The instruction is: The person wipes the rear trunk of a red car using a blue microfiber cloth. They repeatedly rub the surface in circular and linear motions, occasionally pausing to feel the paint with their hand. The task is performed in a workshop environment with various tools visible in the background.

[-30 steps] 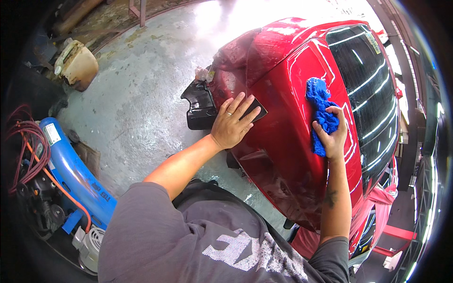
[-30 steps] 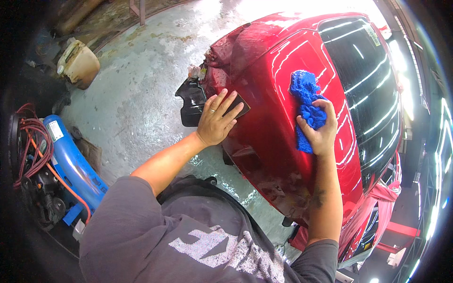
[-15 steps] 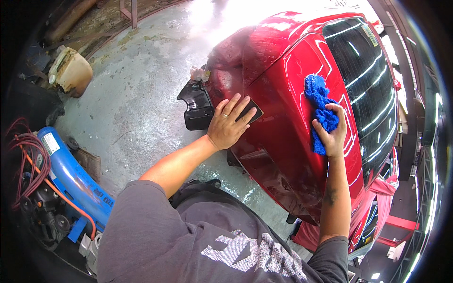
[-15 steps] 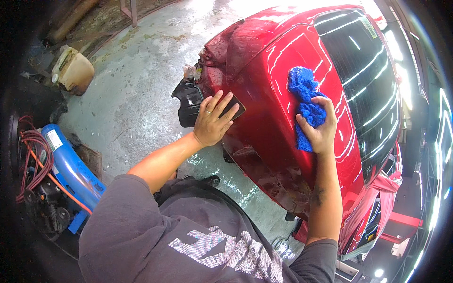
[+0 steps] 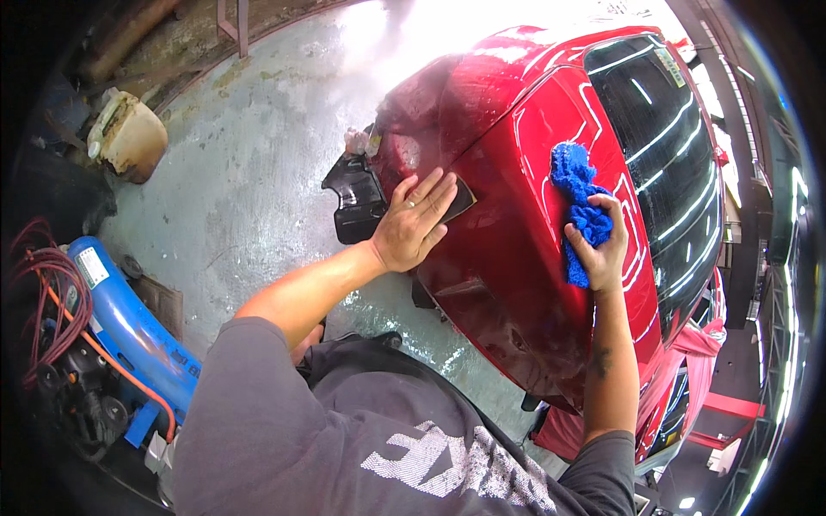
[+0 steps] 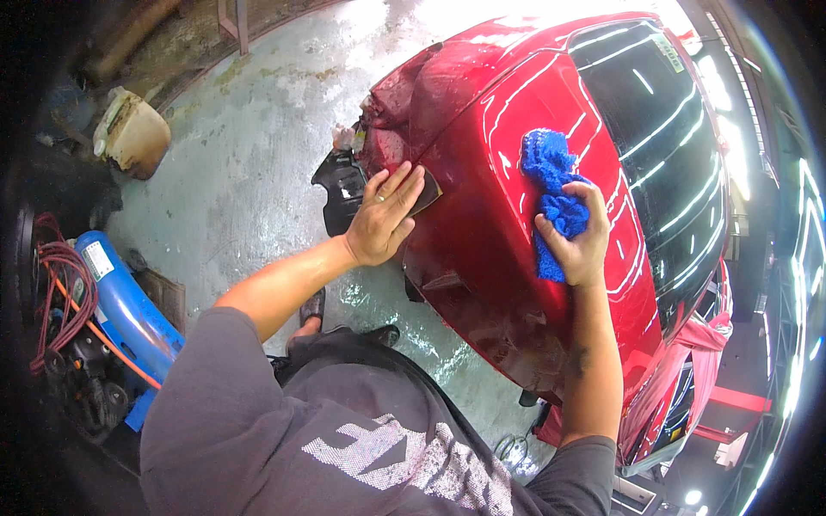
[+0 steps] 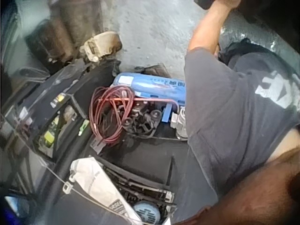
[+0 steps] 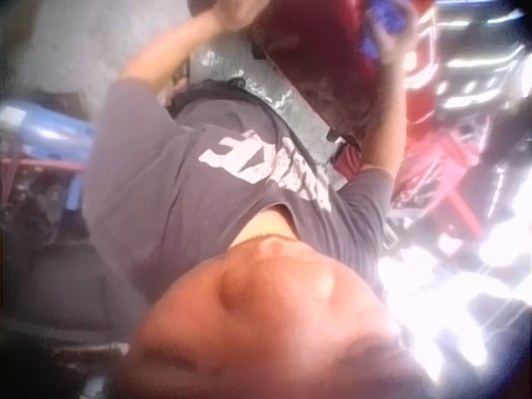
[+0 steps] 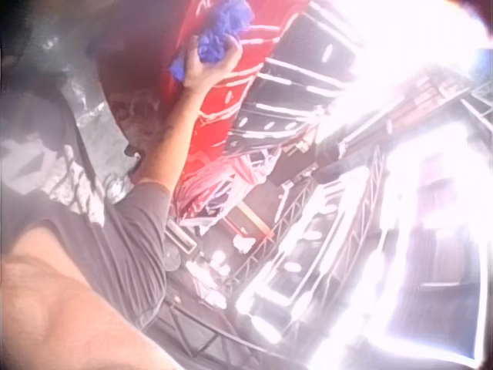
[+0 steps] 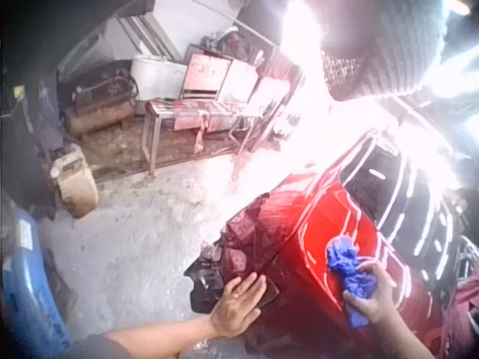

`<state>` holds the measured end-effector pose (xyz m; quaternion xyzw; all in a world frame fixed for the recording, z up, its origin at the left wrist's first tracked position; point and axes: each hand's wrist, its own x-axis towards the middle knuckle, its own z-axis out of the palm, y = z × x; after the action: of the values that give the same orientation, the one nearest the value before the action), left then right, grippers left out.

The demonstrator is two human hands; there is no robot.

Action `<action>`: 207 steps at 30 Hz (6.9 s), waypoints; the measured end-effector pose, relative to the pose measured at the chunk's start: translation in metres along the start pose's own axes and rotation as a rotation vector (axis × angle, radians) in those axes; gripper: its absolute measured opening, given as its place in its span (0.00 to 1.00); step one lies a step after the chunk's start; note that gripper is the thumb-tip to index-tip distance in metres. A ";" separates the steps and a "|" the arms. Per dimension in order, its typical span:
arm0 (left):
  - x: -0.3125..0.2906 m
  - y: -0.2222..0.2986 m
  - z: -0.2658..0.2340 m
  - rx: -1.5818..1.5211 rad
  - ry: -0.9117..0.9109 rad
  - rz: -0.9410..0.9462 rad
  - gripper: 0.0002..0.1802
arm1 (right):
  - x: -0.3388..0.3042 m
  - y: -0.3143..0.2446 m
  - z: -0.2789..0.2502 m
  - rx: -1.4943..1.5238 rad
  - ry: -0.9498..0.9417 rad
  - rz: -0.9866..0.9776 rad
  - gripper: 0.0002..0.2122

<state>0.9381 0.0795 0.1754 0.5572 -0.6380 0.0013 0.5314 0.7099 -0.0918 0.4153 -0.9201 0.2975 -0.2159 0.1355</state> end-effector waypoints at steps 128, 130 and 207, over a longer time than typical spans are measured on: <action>0.083 0.249 0.151 -0.003 0.601 -0.698 0.51 | -0.036 0.069 -0.059 -0.047 0.073 -0.352 0.21; 0.037 0.316 0.203 0.058 0.466 -0.581 0.49 | -0.035 0.071 -0.058 -0.030 0.061 -0.340 0.21; 0.034 0.344 0.246 0.125 0.544 -0.642 0.52 | -0.060 0.120 -0.079 0.098 -0.034 -0.538 0.23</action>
<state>0.5329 0.0395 0.2945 0.7381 -0.2673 0.0218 0.6191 0.5697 -0.1598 0.4194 -0.9619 0.0291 -0.2427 0.1225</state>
